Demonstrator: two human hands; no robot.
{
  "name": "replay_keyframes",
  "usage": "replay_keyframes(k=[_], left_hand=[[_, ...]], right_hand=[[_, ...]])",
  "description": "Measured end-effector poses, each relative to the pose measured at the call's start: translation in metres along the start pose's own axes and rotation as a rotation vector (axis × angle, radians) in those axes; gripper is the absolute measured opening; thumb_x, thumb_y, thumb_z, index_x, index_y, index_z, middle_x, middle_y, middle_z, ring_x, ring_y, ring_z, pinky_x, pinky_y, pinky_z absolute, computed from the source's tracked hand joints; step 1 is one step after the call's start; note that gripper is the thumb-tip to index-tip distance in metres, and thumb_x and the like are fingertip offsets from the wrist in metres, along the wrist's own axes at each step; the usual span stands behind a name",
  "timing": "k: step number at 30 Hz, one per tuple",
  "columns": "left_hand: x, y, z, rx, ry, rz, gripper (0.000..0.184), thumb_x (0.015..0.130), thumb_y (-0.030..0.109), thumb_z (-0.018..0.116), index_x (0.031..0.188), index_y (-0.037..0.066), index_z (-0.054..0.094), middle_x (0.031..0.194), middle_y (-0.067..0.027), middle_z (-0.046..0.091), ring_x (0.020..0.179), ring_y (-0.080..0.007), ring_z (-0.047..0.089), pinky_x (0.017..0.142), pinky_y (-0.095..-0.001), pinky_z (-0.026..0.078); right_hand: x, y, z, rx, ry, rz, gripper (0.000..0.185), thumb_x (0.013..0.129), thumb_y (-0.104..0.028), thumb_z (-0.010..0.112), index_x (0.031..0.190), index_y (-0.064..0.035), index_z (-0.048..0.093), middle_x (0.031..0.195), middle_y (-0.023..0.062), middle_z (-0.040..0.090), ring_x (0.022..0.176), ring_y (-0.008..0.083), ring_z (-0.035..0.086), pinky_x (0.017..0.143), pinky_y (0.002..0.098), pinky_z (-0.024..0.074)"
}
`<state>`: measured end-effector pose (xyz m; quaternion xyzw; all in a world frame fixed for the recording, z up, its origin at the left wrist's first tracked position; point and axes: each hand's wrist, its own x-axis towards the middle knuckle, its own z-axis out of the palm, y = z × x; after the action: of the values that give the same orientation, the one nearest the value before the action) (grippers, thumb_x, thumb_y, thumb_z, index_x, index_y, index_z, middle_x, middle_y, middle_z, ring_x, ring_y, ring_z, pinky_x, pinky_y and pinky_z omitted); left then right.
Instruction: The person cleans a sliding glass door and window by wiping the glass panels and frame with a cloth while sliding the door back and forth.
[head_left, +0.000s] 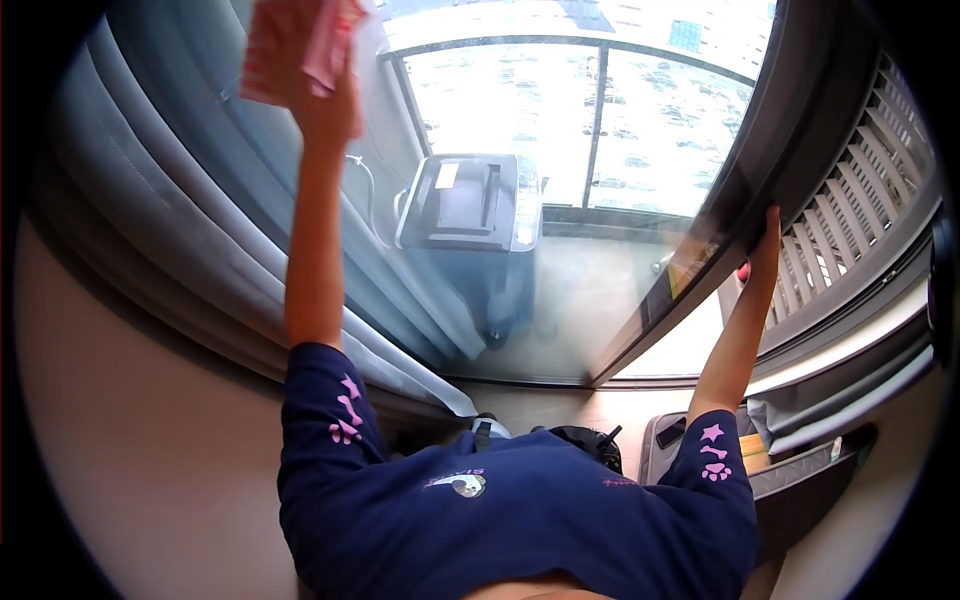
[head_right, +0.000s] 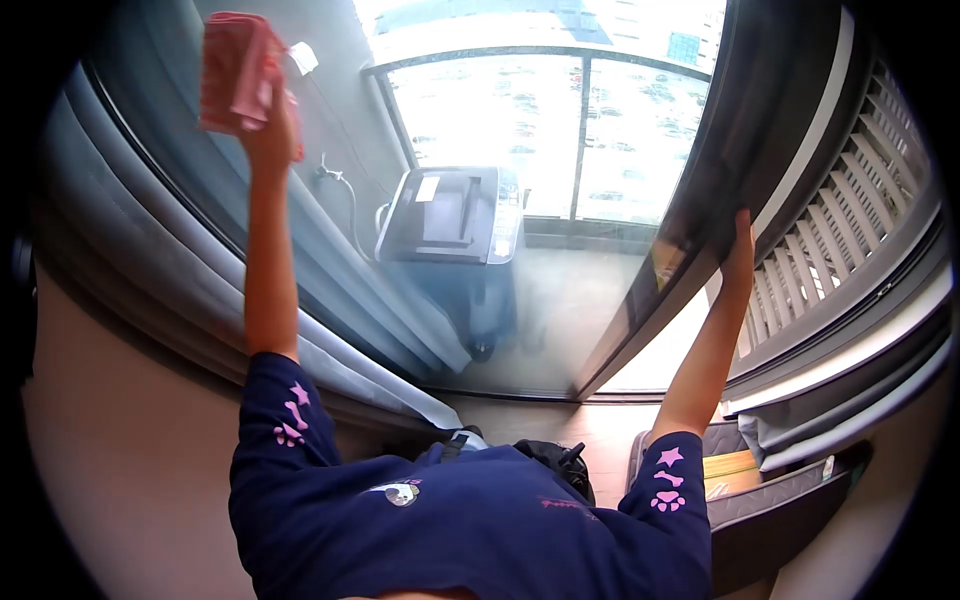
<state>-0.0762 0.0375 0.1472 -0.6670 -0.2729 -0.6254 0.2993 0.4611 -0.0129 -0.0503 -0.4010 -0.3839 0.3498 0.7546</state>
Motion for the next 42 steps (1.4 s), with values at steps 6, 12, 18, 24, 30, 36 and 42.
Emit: replay_keyframes(k=[6, 12, 18, 24, 30, 36, 42], left_hand=[[-0.216, 0.141, 0.053, 0.21, -0.521, 0.533, 0.05, 0.085, 0.028, 0.039, 0.134, 0.022, 0.031, 0.14, 0.0053, 0.026, 0.131, -0.0146, 0.018, 0.107, -0.0417, -0.001], [-0.195, 0.085, 0.025, -0.36, -0.973, 0.367, 0.045, 0.088, 0.02, 0.036, 0.133, 0.014, 0.031, 0.137, 0.0049, 0.031, 0.125, -0.0065, 0.028, 0.106, -0.0263, 0.017], [0.034, -0.024, -0.016, -0.08, 0.075, 0.021, 0.049, 0.081, 0.025, 0.056, 0.126, 0.012, 0.04, 0.125, -0.0124, 0.045, 0.116, -0.0317, 0.041, 0.1, -0.0467, 0.027], [0.004, -0.002, 0.005, 0.022, 0.229, -0.008, 0.051, 0.081, 0.026, 0.056, 0.127, 0.012, 0.038, 0.128, -0.0123, 0.043, 0.118, -0.0325, 0.039, 0.102, -0.0467, 0.024], [-0.269, 0.065, 0.0, 0.166, -0.6, 0.364, 0.037, 0.074, 0.03, 0.056, 0.111, 0.028, 0.056, 0.122, 0.0087, 0.047, 0.123, -0.0187, 0.033, 0.103, -0.0492, 0.008], [-0.193, 0.01, -0.025, 0.313, -0.412, 0.369, 0.057, 0.075, 0.039, 0.06, 0.126, 0.021, 0.042, 0.135, -0.0085, 0.033, 0.129, -0.0337, 0.021, 0.103, -0.0545, 0.01], [0.004, -0.029, -0.023, 0.264, 0.062, 0.308, 0.048, 0.084, 0.026, 0.05, 0.129, 0.012, 0.037, 0.131, -0.0137, 0.039, 0.121, -0.0354, 0.035, 0.102, -0.0483, 0.022]], right_hand=[[0.005, 0.001, -0.004, -0.076, -0.024, -0.064, 0.089, 0.069, -0.06, 0.059, 0.124, 0.0054, 0.036, 0.119, 0.0134, 0.047, 0.109, 0.0239, 0.046, 0.095, 0.0306, 0.0332], [0.01, 0.01, -0.013, -0.086, -0.059, -0.058, 0.078, 0.077, -0.056, 0.053, 0.129, -0.001, 0.033, 0.122, 0.0114, 0.046, 0.112, 0.0227, 0.043, 0.096, 0.0318, 0.0321], [-0.006, -0.001, 0.008, -0.1, 0.011, -0.077, 0.09, 0.07, -0.059, 0.059, 0.127, 0.0049, 0.031, 0.125, 0.0132, 0.042, 0.115, 0.0235, 0.04, 0.099, 0.0315, 0.028], [0.006, 0.009, -0.006, -0.124, -0.071, -0.095, 0.087, 0.071, -0.06, 0.057, 0.128, 0.0009, 0.032, 0.124, 0.0116, 0.043, 0.112, 0.0224, 0.042, 0.096, 0.0315, 0.0315], [0.011, 0.005, -0.007, -0.104, -0.047, -0.064, 0.089, 0.07, -0.059, 0.059, 0.128, 0.0028, 0.031, 0.123, 0.0128, 0.043, 0.112, 0.0233, 0.043, 0.097, 0.0315, 0.0309], [0.006, -0.004, -0.002, -0.09, -0.058, -0.071, 0.086, 0.072, -0.058, 0.059, 0.128, 0.0021, 0.032, 0.124, 0.0113, 0.043, 0.112, 0.0219, 0.042, 0.097, 0.03, 0.0311], [0.003, -0.004, 0.003, -0.104, -0.047, -0.108, 0.087, 0.071, -0.058, 0.058, 0.128, 0.0026, 0.032, 0.125, 0.0124, 0.042, 0.114, 0.0229, 0.041, 0.098, 0.0307, 0.0291]])
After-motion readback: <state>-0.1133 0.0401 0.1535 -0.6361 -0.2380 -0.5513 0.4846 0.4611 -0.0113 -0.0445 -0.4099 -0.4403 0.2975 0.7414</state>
